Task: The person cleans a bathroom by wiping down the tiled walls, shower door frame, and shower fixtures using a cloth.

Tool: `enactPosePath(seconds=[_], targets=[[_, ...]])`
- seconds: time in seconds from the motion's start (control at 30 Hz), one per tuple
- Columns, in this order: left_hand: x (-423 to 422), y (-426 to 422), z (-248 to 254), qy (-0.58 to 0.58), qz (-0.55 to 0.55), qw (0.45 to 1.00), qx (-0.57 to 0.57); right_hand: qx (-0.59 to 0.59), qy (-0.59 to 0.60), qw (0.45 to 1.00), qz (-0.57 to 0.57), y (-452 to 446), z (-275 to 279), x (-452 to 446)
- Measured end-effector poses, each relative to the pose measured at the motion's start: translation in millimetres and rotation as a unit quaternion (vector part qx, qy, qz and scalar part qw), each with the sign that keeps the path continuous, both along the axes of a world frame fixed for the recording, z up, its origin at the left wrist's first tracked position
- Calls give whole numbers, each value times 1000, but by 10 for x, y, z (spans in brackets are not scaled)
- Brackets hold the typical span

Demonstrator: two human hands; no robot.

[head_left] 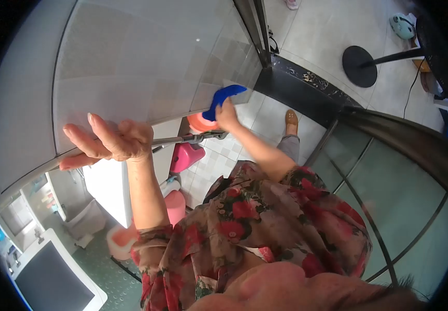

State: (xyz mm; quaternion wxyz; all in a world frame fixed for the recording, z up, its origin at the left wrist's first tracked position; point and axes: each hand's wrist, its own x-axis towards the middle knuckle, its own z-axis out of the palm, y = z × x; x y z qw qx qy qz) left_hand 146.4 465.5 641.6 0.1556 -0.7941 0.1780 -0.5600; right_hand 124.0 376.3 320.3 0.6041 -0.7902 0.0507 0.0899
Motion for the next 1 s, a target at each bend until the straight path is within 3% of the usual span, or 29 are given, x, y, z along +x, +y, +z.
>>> enactPosePath(seconds=[0.07,0.13,0.17,0.2,0.27,0.33,0.43,0.47,0.53,0.57,0.6,0.77,0.83,1.0], targets=[[28,0,-10,-6,-23,1000,-4,-19,-7,999,-32,-35,-197,89],[28,-4,-4,-13,-37,999,-12,-56,50,997,36,-147,161,99],[35,-12,14,-25,-32,999,2,-18,67,995,70,-201,553,43],[62,-18,18,-42,-26,999,14,62,19,997,46,-142,712,-69],[64,-31,20,-40,-35,998,16,4,-93,995,43,-277,1315,-133],[72,-49,33,-46,-45,998,20,5,-54,997,-52,-142,791,26],[55,-71,38,-57,-25,998,10,23,130,989,-65,-263,294,328],[72,-62,44,-59,-41,997,8,26,127,989,-68,-186,217,303],[111,-44,0,-54,-46,997,4,77,8,993,-94,-86,387,62],[107,-38,1,-65,-45,997,15,137,49,985,-96,-81,615,-44],[127,-37,6,-84,-47,995,25,152,10,982,-115,-83,682,-79],[133,-11,22,-82,-63,994,42,233,40,964,-124,-108,414,64],[115,22,-19,-78,-50,996,-11,238,46,962,-126,-99,429,33],[131,1,59,-66,-53,996,36,179,-1,977,-119,-81,546,-16]])
